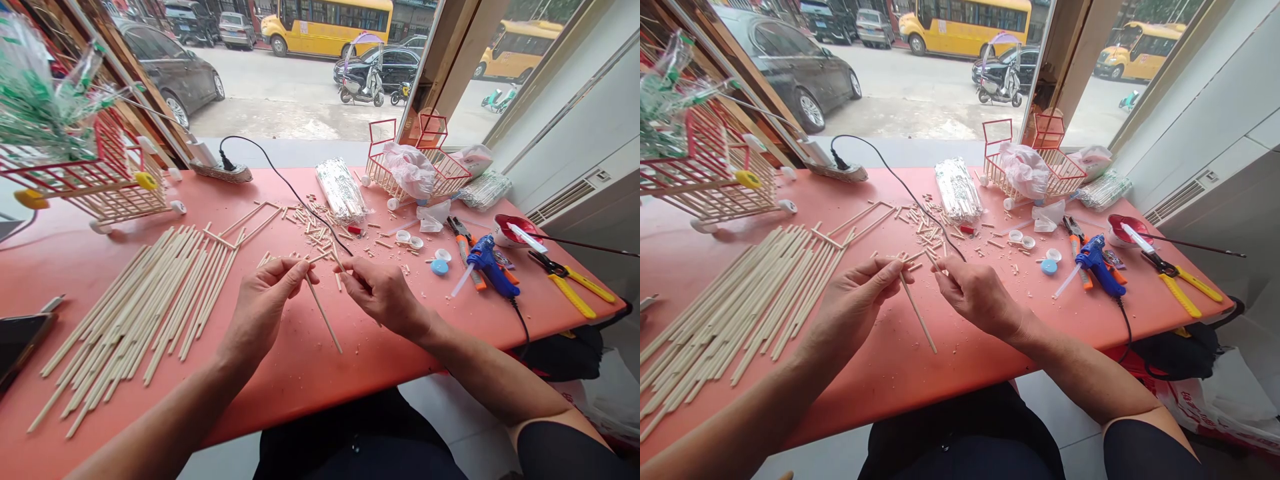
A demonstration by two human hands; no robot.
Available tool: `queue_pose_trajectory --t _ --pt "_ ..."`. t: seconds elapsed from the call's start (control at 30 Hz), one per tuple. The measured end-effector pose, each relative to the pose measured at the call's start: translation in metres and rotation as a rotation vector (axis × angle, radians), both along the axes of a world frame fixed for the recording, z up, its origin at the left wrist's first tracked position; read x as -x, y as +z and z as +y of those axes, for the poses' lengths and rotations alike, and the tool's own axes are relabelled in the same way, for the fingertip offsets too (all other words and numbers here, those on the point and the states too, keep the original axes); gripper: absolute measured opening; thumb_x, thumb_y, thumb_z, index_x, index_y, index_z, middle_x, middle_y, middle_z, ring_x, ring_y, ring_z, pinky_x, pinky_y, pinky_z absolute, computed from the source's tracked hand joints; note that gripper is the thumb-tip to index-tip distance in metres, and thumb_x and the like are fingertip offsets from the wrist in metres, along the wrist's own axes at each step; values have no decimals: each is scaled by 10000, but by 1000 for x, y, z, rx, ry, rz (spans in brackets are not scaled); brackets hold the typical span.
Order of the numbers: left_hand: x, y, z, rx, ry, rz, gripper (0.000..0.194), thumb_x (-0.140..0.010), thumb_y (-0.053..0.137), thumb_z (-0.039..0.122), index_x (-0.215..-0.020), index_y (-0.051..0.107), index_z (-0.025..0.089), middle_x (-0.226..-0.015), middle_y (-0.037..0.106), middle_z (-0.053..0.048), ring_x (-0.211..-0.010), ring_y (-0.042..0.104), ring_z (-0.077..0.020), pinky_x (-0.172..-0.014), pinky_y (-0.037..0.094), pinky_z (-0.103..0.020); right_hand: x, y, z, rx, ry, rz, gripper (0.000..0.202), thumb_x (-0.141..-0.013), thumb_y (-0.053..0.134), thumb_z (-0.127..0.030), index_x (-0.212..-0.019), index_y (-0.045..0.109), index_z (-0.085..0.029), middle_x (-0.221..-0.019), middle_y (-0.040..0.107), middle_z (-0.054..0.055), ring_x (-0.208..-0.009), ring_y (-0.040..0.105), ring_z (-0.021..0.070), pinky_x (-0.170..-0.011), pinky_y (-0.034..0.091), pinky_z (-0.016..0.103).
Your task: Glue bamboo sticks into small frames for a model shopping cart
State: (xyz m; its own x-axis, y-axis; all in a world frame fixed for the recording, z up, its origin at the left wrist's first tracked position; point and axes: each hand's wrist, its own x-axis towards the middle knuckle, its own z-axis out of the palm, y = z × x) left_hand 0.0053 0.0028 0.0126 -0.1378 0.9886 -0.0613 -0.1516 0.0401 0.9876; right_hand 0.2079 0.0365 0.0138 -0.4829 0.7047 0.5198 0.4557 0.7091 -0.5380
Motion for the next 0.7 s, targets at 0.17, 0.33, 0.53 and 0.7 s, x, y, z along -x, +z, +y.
queue_pose_trajectory --t 0.17,0.33,0.53,0.7 --pt "0 1 0 3 -5 -3 216 -837 798 410 -764 792 207 -790 707 -27 -717 466 -144 -705 380 -278 0 1 0 -13 3 4 196 -987 528 -183 -978 713 -120 -602 457 -77 -492 340 52 -506 307 178" --pt "0 3 0 21 1 -1 185 -823 804 391 -795 800 208 -779 712 -31 -762 503 -156 -718 389 -276 0 2 0 -20 4 3 181 -985 527 -182 -943 698 -136 -596 422 -84 -498 311 59 -504 300 184" --pt "-1 5 0 22 10 38 209 -806 809 407 -782 797 199 -786 727 -40 -734 498 -154 -708 395 -285 0 2 0 -21 -1 -4 180 -982 522 -174 -935 693 -140 -590 419 -85 -495 311 59 -497 291 185" --pt "0 6 0 14 17 105 252 -790 823 450 -820 808 200 -793 758 -51 -710 509 -154 -713 406 -291 0 3 0 -26 -4 -5 181 -983 529 -176 -939 700 -137 -576 409 -91 -481 312 56 -493 286 190"
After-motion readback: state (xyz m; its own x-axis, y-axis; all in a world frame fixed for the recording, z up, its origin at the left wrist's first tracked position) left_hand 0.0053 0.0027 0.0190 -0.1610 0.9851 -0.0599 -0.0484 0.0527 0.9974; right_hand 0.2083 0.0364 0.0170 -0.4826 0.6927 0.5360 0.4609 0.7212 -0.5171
